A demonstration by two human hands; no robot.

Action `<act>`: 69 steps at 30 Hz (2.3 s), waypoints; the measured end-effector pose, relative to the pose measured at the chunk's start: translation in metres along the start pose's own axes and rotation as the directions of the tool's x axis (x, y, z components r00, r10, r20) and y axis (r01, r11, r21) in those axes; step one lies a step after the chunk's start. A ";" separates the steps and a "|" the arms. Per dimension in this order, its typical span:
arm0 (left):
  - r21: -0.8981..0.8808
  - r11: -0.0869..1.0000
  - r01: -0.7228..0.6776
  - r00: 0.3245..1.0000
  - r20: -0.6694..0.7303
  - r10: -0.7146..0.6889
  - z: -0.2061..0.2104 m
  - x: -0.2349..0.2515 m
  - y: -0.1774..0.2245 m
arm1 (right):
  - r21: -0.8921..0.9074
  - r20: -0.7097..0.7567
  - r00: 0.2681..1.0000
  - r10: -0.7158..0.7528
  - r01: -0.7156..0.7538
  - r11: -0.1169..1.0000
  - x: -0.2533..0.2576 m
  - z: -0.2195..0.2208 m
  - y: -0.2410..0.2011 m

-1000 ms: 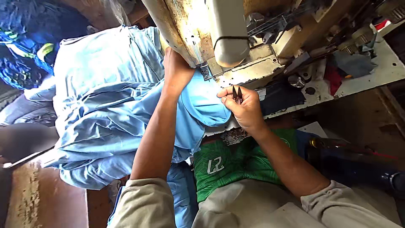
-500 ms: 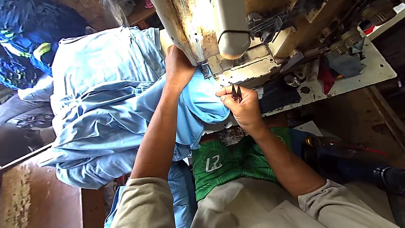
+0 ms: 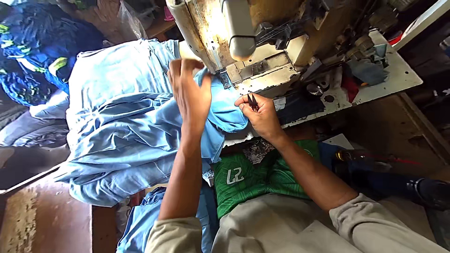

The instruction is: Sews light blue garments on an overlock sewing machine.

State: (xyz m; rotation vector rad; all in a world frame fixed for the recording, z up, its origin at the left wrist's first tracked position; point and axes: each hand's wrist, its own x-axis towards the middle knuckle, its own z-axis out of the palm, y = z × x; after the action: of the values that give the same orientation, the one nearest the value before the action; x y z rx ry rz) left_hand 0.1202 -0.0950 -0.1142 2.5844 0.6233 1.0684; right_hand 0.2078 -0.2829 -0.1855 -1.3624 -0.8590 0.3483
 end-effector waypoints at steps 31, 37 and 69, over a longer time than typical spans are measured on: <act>0.165 0.890 -0.425 0.903 0.154 0.402 -0.007 -0.087 0.012 | -0.091 0.137 0.973 -0.184 0.197 0.976 -0.032 -0.022 -0.001; 0.149 0.885 -0.442 0.891 0.191 0.413 -0.012 -0.068 0.012 | -0.044 0.104 0.985 -0.140 0.145 0.988 -0.015 -0.013 0.003; 0.147 0.876 -0.459 0.888 0.034 0.459 0.007 -0.085 0.010 | 0.015 0.146 0.958 -0.248 0.248 0.969 -0.024 -0.025 -0.002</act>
State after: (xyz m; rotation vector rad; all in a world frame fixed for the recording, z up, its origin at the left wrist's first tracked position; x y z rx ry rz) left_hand 0.0740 -0.1452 -0.1661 2.9518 0.0807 1.1952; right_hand 0.2096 -0.3173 -0.1908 -1.2255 -1.1409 0.2538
